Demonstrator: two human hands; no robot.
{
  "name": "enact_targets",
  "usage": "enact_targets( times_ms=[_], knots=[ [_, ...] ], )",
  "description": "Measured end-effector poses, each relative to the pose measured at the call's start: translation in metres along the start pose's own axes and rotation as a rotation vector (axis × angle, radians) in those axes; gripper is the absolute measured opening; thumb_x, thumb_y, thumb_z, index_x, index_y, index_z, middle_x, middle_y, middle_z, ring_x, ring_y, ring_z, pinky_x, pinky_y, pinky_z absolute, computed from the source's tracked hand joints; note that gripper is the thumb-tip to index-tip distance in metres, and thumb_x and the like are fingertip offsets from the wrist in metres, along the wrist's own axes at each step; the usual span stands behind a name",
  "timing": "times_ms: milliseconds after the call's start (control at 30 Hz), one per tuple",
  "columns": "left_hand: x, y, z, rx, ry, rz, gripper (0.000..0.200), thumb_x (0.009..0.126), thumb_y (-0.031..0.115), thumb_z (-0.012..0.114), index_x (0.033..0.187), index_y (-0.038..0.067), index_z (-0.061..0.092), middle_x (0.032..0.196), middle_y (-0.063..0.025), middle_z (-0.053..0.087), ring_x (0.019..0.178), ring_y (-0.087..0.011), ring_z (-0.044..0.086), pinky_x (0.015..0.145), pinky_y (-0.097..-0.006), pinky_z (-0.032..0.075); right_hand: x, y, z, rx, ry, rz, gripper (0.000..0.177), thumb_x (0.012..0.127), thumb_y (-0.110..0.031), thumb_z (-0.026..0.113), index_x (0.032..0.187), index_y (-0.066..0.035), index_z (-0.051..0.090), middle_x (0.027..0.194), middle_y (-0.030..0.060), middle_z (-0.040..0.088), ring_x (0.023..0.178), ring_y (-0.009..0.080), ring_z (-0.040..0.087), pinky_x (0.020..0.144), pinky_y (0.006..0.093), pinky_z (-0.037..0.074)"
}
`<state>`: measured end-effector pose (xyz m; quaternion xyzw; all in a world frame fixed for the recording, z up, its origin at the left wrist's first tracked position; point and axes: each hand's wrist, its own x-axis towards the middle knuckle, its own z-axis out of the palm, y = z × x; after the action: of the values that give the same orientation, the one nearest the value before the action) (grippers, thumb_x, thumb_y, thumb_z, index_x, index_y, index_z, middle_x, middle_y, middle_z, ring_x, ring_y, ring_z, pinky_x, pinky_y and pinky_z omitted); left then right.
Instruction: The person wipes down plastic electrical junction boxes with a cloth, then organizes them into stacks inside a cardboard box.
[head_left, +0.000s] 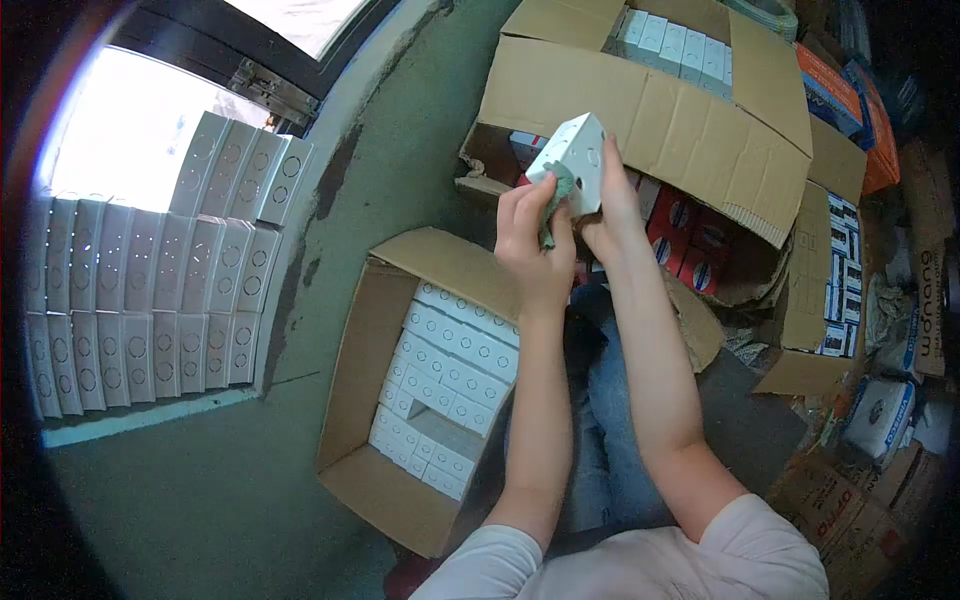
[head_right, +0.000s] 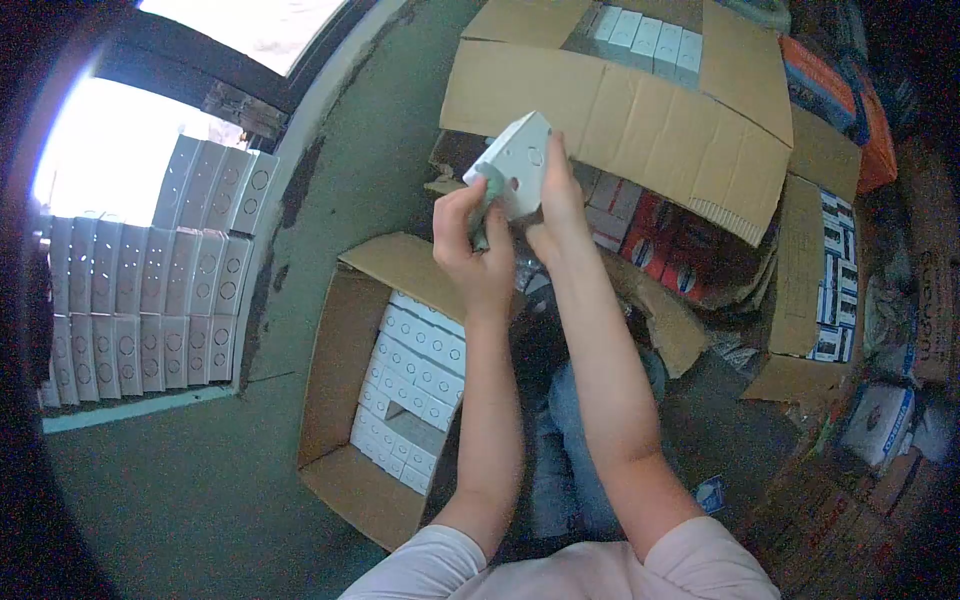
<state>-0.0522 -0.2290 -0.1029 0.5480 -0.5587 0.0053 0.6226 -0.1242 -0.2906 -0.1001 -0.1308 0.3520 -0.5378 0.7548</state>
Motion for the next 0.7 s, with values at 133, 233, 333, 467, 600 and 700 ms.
enact_targets(
  times_ms=[133, 233, 333, 467, 600, 700],
  knots=[
    [-0.006, 0.003, -0.01, -0.041, -0.227, -0.117, 0.028, 0.072, -0.005, 0.068, 0.099, 0.002, 0.067, 0.091, -0.014, 0.064, 0.085, -0.0259, 0.064, 0.078, -0.0335, 0.049, 0.012, 0.008, -0.015, 0.061, -0.031, 0.004, 0.052, 0.098, -0.053, 0.038, 0.114, -0.007, 0.055, 0.101, 0.0068, 0.062, 0.092, 0.0183, 0.062, 0.079, 0.0371, 0.051],
    [-0.006, 0.006, -0.015, -0.026, -0.316, -0.14, 0.028, 0.072, -0.006, 0.067, 0.099, 0.003, 0.067, 0.092, -0.0138, 0.065, 0.086, -0.0271, 0.064, 0.077, -0.0346, 0.05, 0.012, 0.001, -0.016, 0.019, -0.075, 0.061, 0.049, 0.099, -0.05, 0.038, 0.116, -0.007, 0.054, 0.104, 0.0073, 0.063, 0.095, 0.019, 0.062, 0.08, 0.037, 0.051],
    [0.009, 0.006, -0.008, 0.084, -0.042, -0.033, 0.026, 0.075, -0.007, 0.064, 0.099, 0.001, 0.065, 0.092, -0.0136, 0.065, 0.087, -0.028, 0.062, 0.079, -0.0352, 0.049, 0.006, -0.005, -0.011, -0.021, -0.156, 0.15, 0.046, 0.1, -0.047, 0.039, 0.119, -0.008, 0.055, 0.108, 0.0073, 0.063, 0.099, 0.02, 0.062, 0.083, 0.0373, 0.051],
    [0.004, 0.011, 0.005, 0.027, -0.168, -0.068, 0.027, 0.076, -0.005, 0.063, 0.102, 0.004, 0.066, 0.092, -0.0138, 0.063, 0.086, -0.0296, 0.062, 0.077, -0.0362, 0.05, 0.014, -0.005, -0.02, 0.088, 0.002, 0.057, 0.042, 0.1, -0.045, 0.041, 0.117, -0.009, 0.056, 0.108, 0.0083, 0.063, 0.099, 0.0206, 0.062, 0.085, 0.04, 0.051],
    [-0.009, 0.022, 0.005, 0.056, -0.397, -0.086, 0.031, 0.076, -0.002, 0.064, 0.104, 0.011, 0.068, 0.093, -0.0103, 0.062, 0.081, -0.0296, 0.064, 0.07, -0.0353, 0.051, 0.021, -0.017, -0.038, -0.057, 0.028, 0.052, 0.04, 0.1, -0.043, 0.042, 0.115, -0.008, 0.056, 0.107, 0.0083, 0.063, 0.1, 0.02, 0.062, 0.087, 0.0383, 0.051],
    [-0.005, 0.014, 0.002, 0.161, -0.192, -0.049, 0.034, 0.076, -0.005, 0.064, 0.106, 0.011, 0.068, 0.095, -0.0116, 0.062, 0.082, -0.0275, 0.064, 0.07, -0.0357, 0.051, 0.008, -0.016, -0.021, -0.063, -0.042, 0.133, 0.042, 0.1, -0.043, 0.041, 0.118, -0.007, 0.054, 0.108, 0.0079, 0.063, 0.101, 0.0203, 0.061, 0.086, 0.0387, 0.051]
  ],
)
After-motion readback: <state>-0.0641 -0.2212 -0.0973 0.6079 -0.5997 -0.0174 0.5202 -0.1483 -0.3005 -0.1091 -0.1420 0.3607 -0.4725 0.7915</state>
